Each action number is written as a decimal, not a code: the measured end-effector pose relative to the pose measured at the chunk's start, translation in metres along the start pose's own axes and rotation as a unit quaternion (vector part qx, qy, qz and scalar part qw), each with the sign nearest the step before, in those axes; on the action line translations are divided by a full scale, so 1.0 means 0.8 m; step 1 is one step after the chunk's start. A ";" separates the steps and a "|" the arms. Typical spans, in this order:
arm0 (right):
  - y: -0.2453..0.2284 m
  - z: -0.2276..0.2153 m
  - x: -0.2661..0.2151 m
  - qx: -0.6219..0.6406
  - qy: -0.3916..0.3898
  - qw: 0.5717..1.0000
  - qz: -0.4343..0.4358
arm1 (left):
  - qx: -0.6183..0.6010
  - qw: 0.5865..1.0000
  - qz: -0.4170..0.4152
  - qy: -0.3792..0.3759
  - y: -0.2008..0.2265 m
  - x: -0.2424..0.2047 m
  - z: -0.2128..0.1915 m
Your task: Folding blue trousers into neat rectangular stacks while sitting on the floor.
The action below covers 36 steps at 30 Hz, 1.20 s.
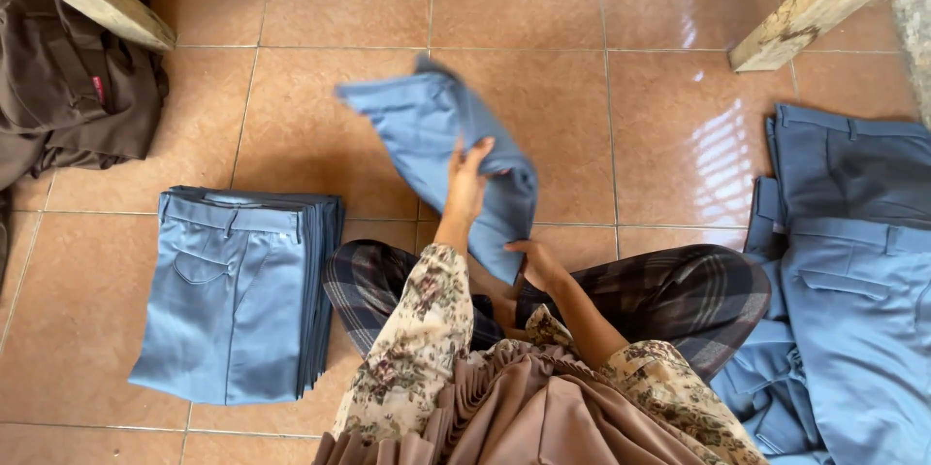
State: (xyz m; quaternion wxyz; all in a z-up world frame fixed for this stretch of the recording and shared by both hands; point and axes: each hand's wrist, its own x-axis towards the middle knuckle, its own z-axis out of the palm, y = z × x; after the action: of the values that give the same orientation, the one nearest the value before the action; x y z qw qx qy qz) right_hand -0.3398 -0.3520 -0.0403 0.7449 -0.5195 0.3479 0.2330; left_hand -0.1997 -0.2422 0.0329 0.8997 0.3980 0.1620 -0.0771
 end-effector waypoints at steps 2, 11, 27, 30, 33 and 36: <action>0.034 -0.043 0.059 0.276 -0.065 0.958 0.033 | 0.147 0.966 -0.008 -0.212 0.023 -0.029 0.054; 0.009 -0.063 0.040 0.287 0.050 0.957 0.006 | 0.367 0.901 -0.214 0.087 -0.255 0.033 -0.225; 0.003 -0.106 0.130 0.226 0.097 0.969 -0.028 | 0.102 0.961 -0.188 0.173 -0.132 -0.086 -0.105; -0.021 -0.129 0.159 0.217 0.101 0.969 -0.052 | 0.086 0.964 -0.195 0.162 -0.098 -0.117 -0.126; -0.025 -0.136 0.166 0.227 0.112 0.966 -0.062 | 0.051 0.970 -0.167 0.166 -0.089 -0.142 -0.158; 0.010 -0.152 0.184 0.211 0.110 0.966 -0.105 | 0.008 0.972 -0.167 0.165 -0.107 -0.154 -0.193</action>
State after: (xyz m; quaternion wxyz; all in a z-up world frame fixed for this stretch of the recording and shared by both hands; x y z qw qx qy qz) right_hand -0.2835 -0.4648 -0.1835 0.8149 -0.4069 0.4124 0.0165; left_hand -0.3733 -0.1836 -0.0803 0.8316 0.3796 0.3721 -0.1609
